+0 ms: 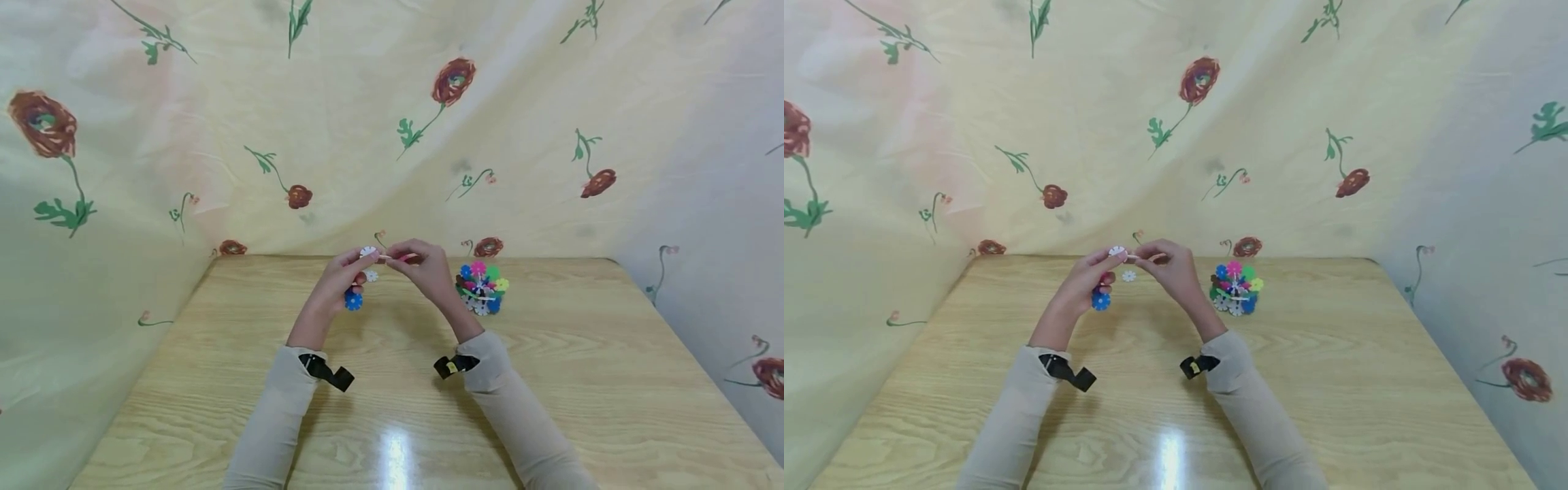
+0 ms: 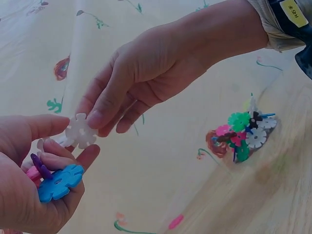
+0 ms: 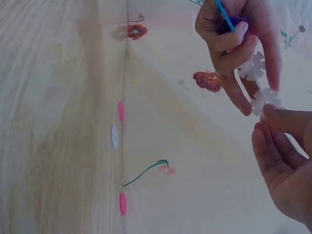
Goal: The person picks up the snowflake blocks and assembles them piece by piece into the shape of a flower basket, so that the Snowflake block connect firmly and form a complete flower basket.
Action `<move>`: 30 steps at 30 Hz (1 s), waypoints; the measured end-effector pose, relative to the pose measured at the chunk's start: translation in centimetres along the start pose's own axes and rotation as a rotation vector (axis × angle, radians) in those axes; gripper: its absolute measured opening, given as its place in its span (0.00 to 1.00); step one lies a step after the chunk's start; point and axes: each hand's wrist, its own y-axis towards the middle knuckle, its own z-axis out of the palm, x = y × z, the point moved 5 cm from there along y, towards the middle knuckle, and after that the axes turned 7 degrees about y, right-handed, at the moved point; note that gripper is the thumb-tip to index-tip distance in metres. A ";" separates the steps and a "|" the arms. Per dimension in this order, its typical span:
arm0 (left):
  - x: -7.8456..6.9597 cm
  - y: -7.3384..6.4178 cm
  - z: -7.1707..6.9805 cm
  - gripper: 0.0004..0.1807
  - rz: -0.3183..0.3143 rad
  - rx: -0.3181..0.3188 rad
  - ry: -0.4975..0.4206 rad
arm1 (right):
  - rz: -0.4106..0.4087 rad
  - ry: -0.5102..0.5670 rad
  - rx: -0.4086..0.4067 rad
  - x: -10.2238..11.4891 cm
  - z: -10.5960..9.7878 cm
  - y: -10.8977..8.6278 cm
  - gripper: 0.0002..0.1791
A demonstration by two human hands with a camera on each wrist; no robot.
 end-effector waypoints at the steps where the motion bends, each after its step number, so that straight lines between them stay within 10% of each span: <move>1: -0.1 0.0 -0.2 0.19 0.003 -0.008 0.001 | 0.019 -0.007 0.005 -0.1 -0.1 0.2 0.10; 21: -1.1 -0.5 -2.3 0.23 0.020 -0.015 -0.043 | 0.388 -0.153 0.479 -10.1 3.5 3.4 0.22; 30: -1.0 -0.4 -2.2 0.21 0.014 0.028 -0.054 | 0.470 -0.281 0.543 -11.5 5.2 3.5 0.28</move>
